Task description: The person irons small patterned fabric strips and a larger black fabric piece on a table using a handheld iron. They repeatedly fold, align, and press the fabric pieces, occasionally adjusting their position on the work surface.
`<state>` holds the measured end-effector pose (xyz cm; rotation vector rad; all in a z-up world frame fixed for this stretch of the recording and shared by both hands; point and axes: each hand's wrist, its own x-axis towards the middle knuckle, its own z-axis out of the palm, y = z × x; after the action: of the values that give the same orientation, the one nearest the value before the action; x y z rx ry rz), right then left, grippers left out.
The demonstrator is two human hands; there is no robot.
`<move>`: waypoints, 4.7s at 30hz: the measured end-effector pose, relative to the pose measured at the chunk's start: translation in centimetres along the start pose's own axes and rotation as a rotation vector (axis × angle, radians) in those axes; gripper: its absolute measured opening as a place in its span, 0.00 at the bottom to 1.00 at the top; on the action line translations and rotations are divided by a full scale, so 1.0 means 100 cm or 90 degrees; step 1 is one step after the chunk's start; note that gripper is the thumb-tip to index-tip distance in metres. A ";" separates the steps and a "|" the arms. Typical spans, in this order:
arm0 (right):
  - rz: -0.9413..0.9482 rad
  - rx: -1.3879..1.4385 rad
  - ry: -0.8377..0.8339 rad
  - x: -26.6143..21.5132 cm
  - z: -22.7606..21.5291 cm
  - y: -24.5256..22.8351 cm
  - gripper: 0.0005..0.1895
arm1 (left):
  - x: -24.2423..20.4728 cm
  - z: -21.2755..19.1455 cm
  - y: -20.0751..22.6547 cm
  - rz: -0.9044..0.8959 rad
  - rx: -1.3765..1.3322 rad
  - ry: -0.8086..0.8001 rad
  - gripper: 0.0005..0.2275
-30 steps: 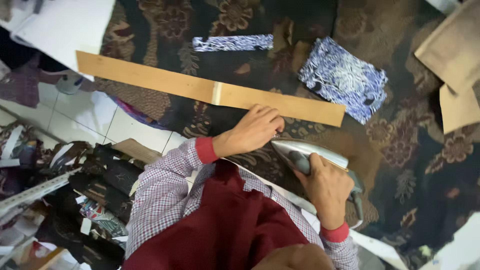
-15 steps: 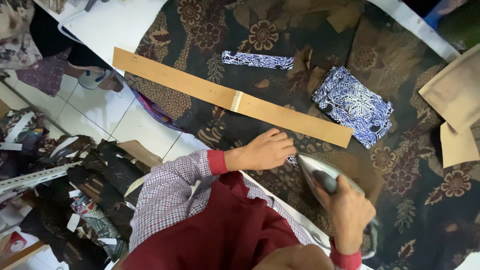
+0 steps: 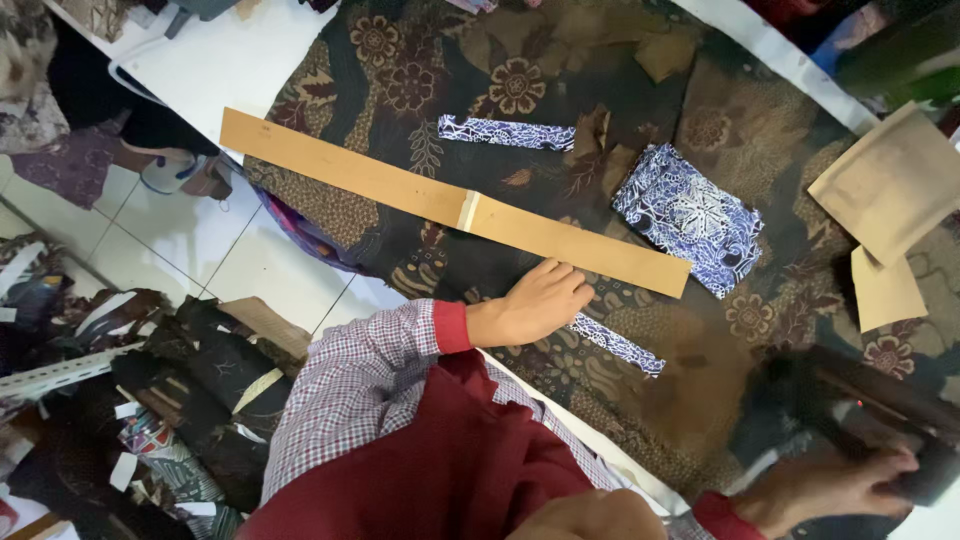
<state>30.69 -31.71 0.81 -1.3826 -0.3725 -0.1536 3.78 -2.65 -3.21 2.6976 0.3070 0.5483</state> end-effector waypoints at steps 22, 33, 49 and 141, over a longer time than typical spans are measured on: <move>-0.039 -0.501 -0.749 -0.062 0.165 -0.067 0.07 | 0.008 -0.084 -0.036 -0.130 -0.329 -0.102 0.06; -0.246 -0.166 -0.995 -0.053 0.320 -0.030 0.22 | 0.016 -0.183 -0.078 -0.184 -0.380 0.032 0.05; 0.080 -0.136 -0.822 -0.031 0.393 0.048 0.12 | 0.003 -0.141 -0.175 -0.378 -0.283 0.240 0.06; -0.303 -0.574 -0.618 -0.095 0.090 -0.044 0.25 | 0.019 -0.059 -0.005 0.289 -0.021 -0.074 0.14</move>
<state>18.96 -24.80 2.87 -2.1812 -1.5904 -0.0170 3.00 0.18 2.22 2.7557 -0.3512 0.5081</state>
